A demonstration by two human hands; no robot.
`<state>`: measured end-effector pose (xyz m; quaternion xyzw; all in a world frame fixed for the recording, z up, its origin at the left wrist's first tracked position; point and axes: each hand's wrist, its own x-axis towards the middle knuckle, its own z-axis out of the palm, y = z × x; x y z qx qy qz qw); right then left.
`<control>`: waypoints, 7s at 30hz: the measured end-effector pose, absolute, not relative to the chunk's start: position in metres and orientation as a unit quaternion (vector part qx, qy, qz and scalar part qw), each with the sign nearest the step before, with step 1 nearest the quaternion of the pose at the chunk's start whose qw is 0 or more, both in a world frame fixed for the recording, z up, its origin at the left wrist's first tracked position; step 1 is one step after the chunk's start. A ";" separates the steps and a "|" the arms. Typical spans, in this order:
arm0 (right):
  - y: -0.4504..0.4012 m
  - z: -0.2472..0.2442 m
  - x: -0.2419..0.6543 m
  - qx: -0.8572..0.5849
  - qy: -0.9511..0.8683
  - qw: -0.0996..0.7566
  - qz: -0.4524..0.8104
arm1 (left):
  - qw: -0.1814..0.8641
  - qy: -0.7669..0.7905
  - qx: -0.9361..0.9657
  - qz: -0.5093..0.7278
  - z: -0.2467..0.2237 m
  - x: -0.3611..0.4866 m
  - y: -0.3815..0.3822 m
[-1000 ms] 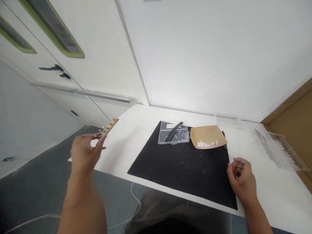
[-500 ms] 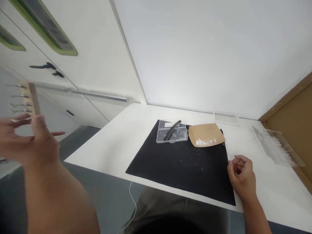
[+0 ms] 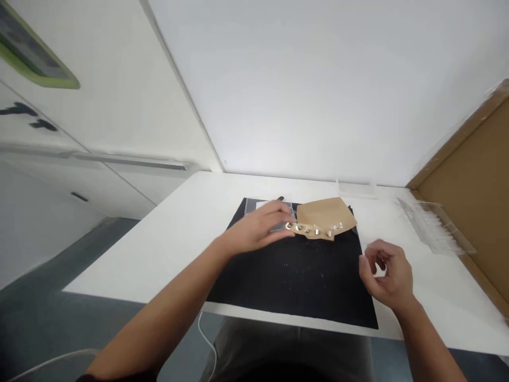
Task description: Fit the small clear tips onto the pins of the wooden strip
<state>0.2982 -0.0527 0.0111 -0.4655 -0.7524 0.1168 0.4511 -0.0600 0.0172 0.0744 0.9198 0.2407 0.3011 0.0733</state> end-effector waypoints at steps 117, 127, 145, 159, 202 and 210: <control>0.008 0.009 0.276 -0.397 -0.871 0.068 0.280 | 0.326 0.230 0.908 0.127 0.004 -0.018 0.035; 0.008 0.007 0.277 -0.395 -0.872 0.074 0.279 | 0.283 0.250 0.917 0.125 0.000 -0.014 0.029; 0.009 0.008 0.276 -0.389 -0.874 0.085 0.278 | 0.295 0.201 0.916 0.185 -0.002 -0.013 0.029; 0.009 0.009 0.275 -0.386 -0.876 0.079 0.278 | 0.177 0.177 0.951 0.179 -0.004 -0.015 0.028; 0.011 0.008 0.280 -0.232 -0.873 0.386 0.184 | 0.076 0.191 0.962 0.182 -0.006 -0.010 0.026; 0.012 -0.003 0.279 -0.246 -0.876 0.364 0.198 | 0.078 0.193 0.961 0.182 -0.007 -0.009 0.027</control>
